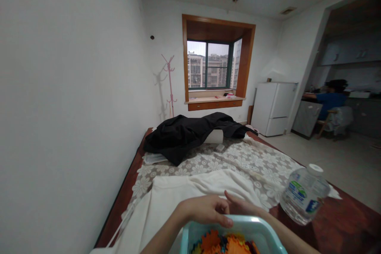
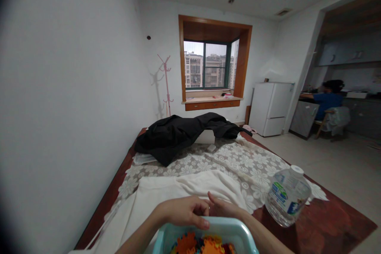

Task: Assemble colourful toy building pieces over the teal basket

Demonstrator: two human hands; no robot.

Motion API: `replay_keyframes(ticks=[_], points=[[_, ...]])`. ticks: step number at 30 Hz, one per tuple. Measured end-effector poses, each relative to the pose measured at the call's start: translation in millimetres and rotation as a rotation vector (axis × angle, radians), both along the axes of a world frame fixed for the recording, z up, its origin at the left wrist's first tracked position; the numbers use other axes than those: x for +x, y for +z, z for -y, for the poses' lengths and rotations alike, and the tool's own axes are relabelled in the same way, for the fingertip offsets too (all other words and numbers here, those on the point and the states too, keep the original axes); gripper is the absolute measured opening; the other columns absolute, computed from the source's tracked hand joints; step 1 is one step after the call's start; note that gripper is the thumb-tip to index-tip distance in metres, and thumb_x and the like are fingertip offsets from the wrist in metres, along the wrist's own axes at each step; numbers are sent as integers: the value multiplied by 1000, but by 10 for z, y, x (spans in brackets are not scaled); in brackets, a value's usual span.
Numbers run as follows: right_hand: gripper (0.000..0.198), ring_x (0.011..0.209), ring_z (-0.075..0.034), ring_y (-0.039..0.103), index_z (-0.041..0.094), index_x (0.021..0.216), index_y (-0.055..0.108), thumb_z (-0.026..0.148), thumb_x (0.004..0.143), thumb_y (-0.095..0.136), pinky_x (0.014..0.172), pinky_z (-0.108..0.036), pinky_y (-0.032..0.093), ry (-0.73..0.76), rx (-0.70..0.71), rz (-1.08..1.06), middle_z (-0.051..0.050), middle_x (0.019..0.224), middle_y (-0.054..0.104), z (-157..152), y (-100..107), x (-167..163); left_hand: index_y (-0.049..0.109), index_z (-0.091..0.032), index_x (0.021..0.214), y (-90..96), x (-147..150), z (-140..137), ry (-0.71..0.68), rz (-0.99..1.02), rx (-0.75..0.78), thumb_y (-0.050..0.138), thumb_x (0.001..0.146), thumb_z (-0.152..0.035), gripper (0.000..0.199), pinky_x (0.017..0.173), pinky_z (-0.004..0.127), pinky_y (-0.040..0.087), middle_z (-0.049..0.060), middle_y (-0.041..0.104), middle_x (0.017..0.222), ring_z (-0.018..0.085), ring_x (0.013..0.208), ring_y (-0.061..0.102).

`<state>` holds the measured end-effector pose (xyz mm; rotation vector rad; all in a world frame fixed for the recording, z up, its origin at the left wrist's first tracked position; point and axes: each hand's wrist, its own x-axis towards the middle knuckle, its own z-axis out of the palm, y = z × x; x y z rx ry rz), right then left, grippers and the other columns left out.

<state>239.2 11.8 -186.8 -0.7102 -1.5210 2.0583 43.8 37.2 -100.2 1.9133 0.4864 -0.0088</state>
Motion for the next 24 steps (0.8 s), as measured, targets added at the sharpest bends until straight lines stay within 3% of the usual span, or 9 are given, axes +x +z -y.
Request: replay_keyframes(ticks=[3,5,7,10,12,15,18,21,24], points=[[62,118,-33,73,29,116,77,82,87,59,107,-46,54,-94,65,18,-10,119,78,-111,80,37,68,-20,85,-50,-36,-76,-37,-7,12,78,80,-67,49,63,25,38,-3,60,77,13,70,52],[52,121,-33,71,27,121,75,68,91,64,108,-47,55,-308,292,113,-12,126,76,-260,99,22,69,-20,92,-119,-46,-149,21,-13,22,66,88,-70,50,64,26,43,-2,63,77,14,69,57],[49,122,-33,69,22,125,73,59,95,60,110,-51,54,-500,585,288,-15,130,74,-418,43,-21,68,-19,95,-228,-44,-221,237,-31,116,50,99,-65,49,65,28,47,0,63,77,16,69,60],[50,140,-35,58,17,140,67,44,101,51,122,-56,43,-556,979,621,-18,148,65,-543,-140,-98,64,-19,95,-436,-46,-288,594,-81,476,45,105,-48,36,79,35,51,6,68,88,23,86,65],[53,153,-34,44,14,151,60,35,104,46,130,-57,30,-502,1129,823,-17,161,54,-534,-240,-135,64,-20,97,-570,-55,-299,650,-119,730,49,104,-40,26,89,39,51,9,71,100,26,100,64],[56,158,-32,37,16,160,49,32,107,40,134,-62,17,-424,1173,1003,-13,169,45,-479,-265,-133,65,-21,107,-738,-50,-284,598,-140,974,49,105,-32,20,100,43,51,9,72,116,27,111,63],[58,161,-33,32,21,165,42,35,108,39,132,-67,16,-416,1173,1113,-11,173,37,-483,-210,-49,64,-21,128,-877,-30,-268,583,-142,1089,47,107,-29,28,115,50,44,10,68,139,28,132,57],[64,164,-40,21,23,170,31,43,109,39,129,-70,20,-561,1126,1256,-12,178,25,-531,-198,93,51,-25,153,-969,-51,-295,623,-199,1167,47,108,-39,47,128,61,29,10,48,167,31,157,35],[70,163,-47,18,20,170,31,55,109,37,126,-75,18,-612,1030,1360,-13,177,26,-568,-238,220,40,-24,165,-985,-125,-374,692,-309,1202,43,108,-51,62,131,69,16,10,32,177,35,165,21]])
